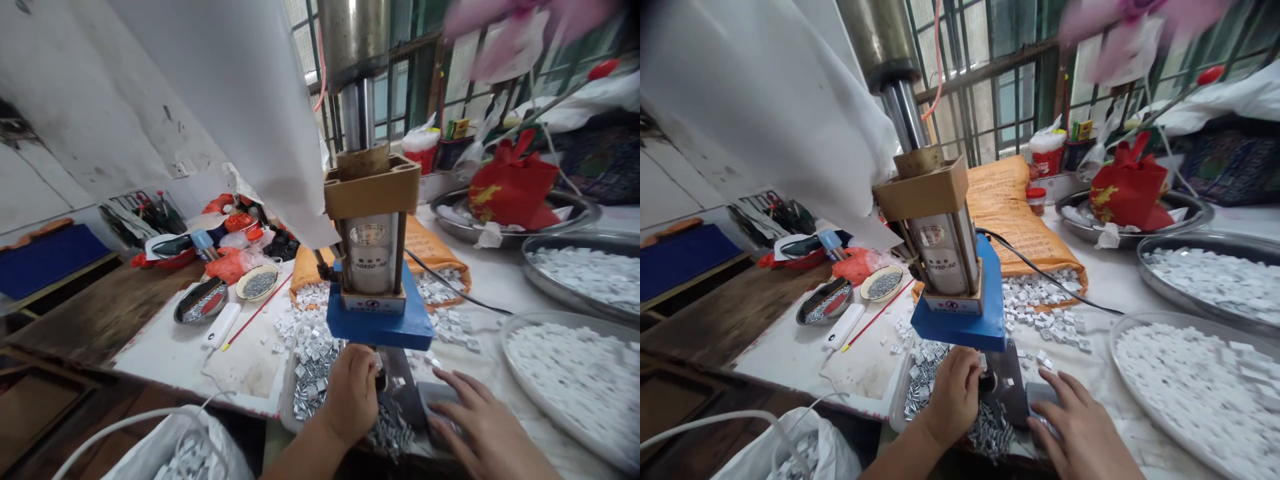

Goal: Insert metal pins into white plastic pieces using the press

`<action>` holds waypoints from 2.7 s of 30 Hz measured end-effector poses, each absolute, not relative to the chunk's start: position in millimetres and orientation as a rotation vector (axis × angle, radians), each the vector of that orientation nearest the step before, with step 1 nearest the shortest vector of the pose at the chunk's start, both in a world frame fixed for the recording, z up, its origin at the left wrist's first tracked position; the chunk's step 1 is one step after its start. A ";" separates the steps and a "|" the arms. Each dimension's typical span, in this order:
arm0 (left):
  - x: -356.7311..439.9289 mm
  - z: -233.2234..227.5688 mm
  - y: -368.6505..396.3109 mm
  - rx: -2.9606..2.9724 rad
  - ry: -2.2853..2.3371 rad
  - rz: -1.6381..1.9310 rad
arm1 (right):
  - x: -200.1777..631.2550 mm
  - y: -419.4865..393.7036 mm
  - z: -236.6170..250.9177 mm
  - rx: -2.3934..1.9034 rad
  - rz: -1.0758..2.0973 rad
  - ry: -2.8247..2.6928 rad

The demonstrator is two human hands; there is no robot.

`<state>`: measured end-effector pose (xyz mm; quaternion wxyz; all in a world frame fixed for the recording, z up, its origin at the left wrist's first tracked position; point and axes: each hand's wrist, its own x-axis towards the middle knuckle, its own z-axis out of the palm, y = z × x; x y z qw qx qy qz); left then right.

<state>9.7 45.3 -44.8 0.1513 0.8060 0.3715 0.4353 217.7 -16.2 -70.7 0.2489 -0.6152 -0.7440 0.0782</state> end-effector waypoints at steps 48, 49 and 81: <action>-72.2 -65.4 13.3 2.226 1.539 0.323 | 137.1 -8.3 -36.8 -1.513 0.745 -2.176; -68.1 -67.4 14.8 2.231 1.545 0.326 | 135.7 -9.1 -36.6 -1.519 0.752 -2.180; -15.7 -25.7 7.5 1.709 1.130 1.076 | 139.9 -8.0 -49.8 -1.258 1.330 -1.154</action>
